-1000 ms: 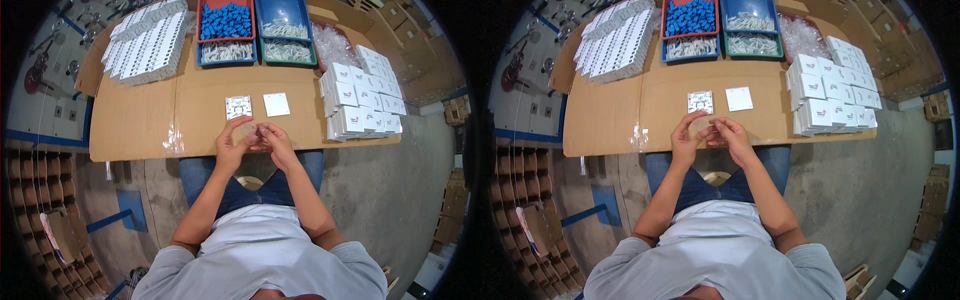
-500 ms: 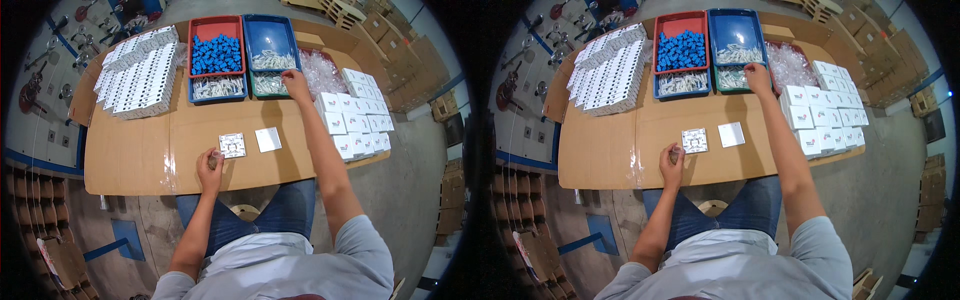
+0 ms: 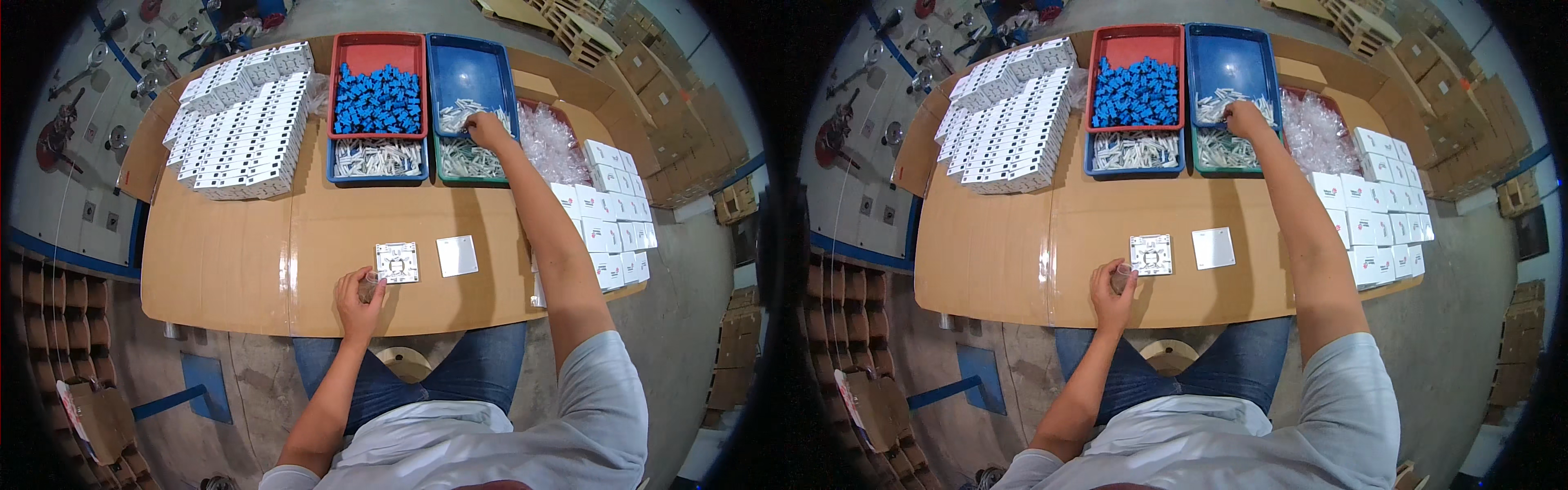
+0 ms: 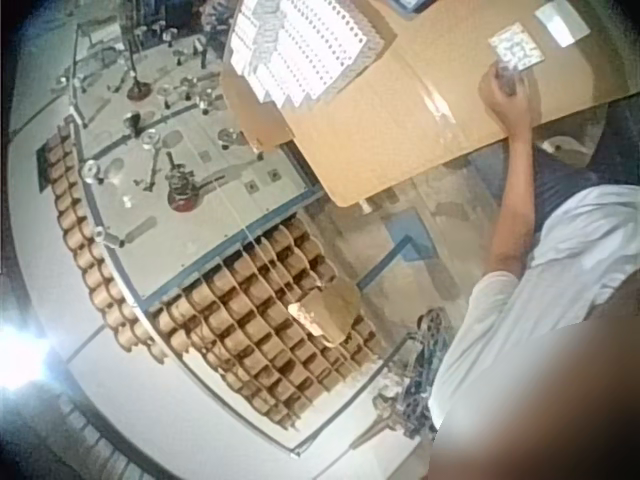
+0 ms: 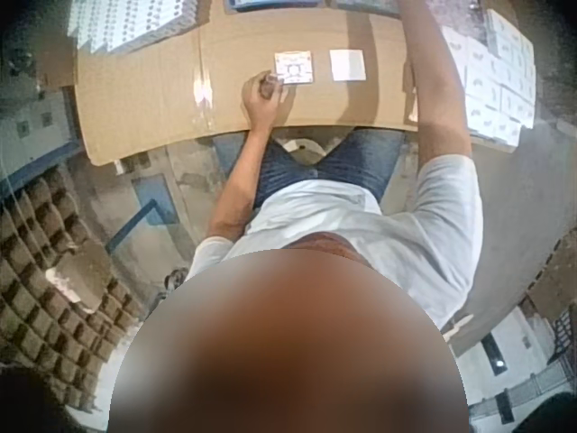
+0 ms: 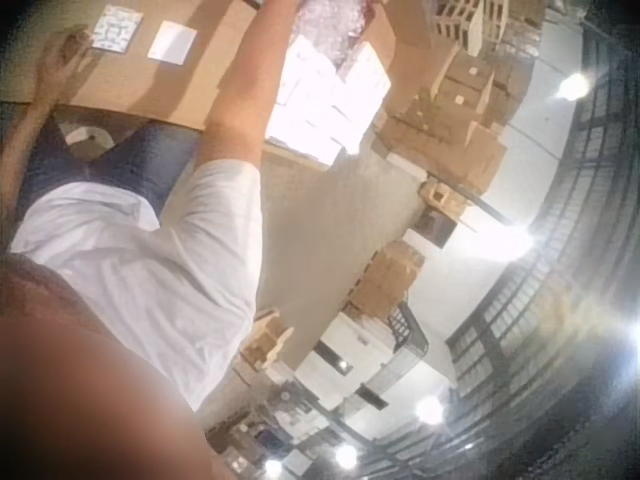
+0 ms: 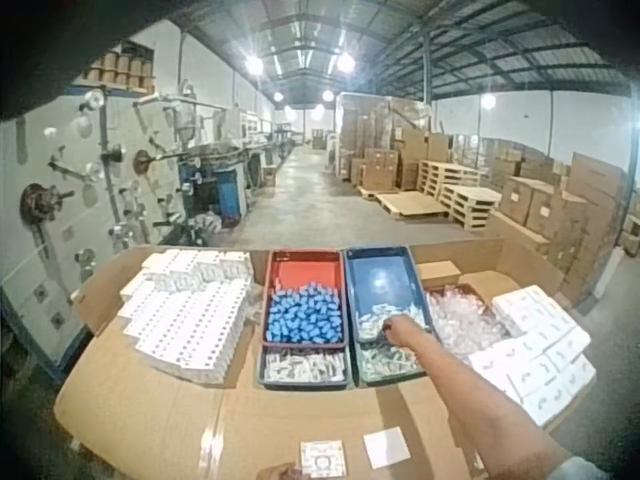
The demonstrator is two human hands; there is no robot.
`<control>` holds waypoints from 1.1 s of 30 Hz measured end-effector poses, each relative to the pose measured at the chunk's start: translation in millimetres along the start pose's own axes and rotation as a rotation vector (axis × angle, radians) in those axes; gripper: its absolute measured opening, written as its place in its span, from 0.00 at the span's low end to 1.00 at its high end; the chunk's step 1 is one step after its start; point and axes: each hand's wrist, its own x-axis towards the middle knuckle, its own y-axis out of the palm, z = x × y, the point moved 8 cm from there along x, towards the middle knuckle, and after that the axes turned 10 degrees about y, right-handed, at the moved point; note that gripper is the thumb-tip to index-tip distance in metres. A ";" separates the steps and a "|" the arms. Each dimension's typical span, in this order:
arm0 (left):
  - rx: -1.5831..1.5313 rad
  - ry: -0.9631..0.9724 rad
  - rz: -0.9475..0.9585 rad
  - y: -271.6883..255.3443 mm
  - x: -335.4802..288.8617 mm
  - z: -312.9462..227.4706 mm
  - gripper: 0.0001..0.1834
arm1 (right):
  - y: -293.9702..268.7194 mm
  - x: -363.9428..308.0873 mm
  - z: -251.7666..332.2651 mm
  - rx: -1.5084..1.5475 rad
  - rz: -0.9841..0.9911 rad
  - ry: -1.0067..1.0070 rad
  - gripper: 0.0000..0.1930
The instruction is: Assembling small electronic modules into white cardboard boxes and packing them with components.
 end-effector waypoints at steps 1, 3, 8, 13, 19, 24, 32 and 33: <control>0.025 0.016 -0.001 -1.6 1.1 -2.4 0.19 | 2.1 1.5 5.3 0.036 0.008 0.016 0.09; 0.053 0.032 -0.001 -3.6 2.1 -5.8 0.19 | 5.0 2.2 14.8 0.092 0.034 0.036 0.10; 0.081 0.043 0.010 -6.5 2.3 -5.4 0.19 | 14.5 2.8 19.4 0.194 0.086 0.182 0.12; 0.072 0.061 0.014 -0.3 2.3 -9.1 0.19 | 22.8 19.4 -7.0 0.286 0.100 0.243 0.13; 0.057 0.061 0.001 0.0 0.8 -8.4 0.19 | 20.3 18.9 -37.1 0.477 0.012 0.325 0.14; 0.067 0.062 -0.007 -5.7 2.0 -12.8 0.19 | 11.2 10.4 -44.9 0.729 -0.032 0.394 0.12; 0.033 0.079 -0.010 -0.3 3.7 -14.7 0.18 | -34.4 -9.9 -53.9 0.258 -0.342 0.373 0.12; 0.063 0.065 -0.023 -10.1 1.1 -8.9 0.18 | -26.7 -10.9 -21.6 0.258 -0.302 0.392 0.11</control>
